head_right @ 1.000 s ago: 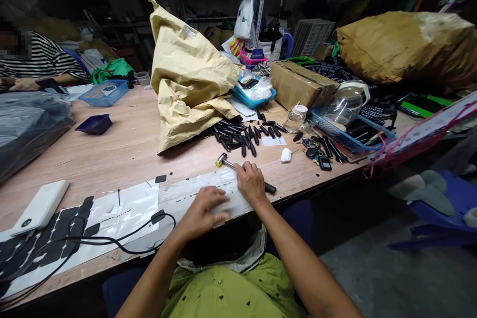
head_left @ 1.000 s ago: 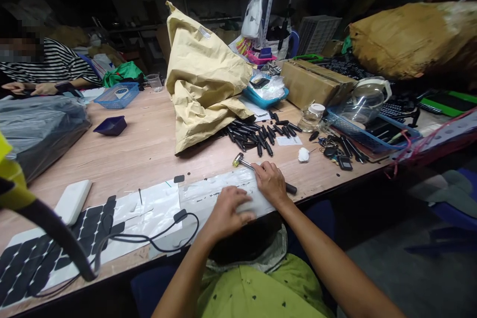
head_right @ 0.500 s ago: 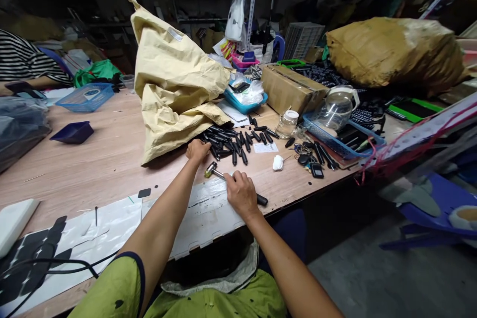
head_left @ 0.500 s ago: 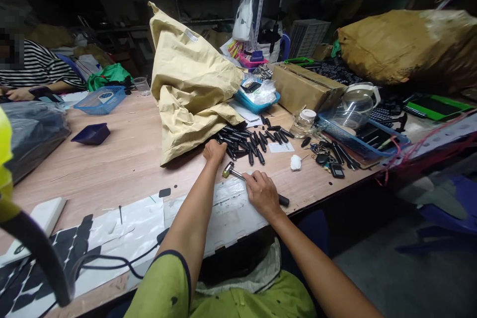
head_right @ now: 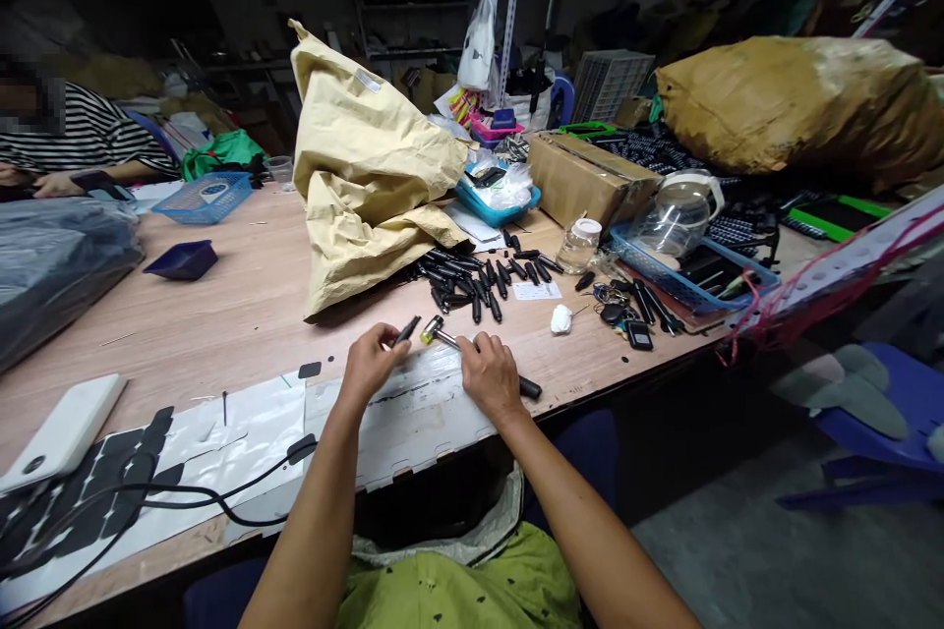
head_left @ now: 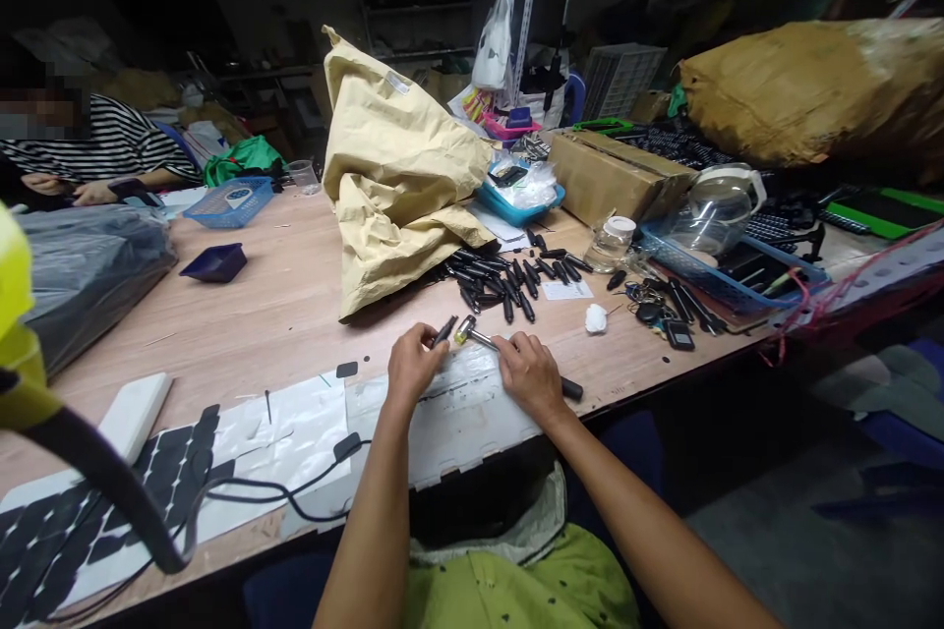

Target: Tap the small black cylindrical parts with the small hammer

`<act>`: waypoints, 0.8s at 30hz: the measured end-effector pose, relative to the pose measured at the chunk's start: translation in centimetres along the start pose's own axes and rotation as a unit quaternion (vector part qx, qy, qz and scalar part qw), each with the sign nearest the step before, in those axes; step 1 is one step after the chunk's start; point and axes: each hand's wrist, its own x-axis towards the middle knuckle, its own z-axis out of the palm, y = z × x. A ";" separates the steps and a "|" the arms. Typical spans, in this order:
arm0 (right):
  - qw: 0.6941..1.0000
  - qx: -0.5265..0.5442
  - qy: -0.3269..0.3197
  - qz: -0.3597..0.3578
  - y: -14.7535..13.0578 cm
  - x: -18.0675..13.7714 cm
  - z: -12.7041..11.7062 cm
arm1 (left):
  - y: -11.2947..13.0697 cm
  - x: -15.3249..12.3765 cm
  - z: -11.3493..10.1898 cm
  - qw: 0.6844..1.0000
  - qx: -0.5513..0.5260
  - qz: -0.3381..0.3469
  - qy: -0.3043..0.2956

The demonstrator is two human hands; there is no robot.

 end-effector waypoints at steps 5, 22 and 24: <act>1.000 0.003 0.007 0.000 0.3 0.1 0.3 | -2.2 -2.3 1.4 0.994 0.037 0.095 -0.038; 1.000 -0.001 -0.006 0.029 0.5 0.1 0.7 | -4.1 -1.5 3.8 0.986 0.054 0.155 0.025; 1.000 -0.003 -0.001 0.027 0.5 0.1 0.7 | -4.1 -1.5 3.9 0.986 0.054 0.154 0.024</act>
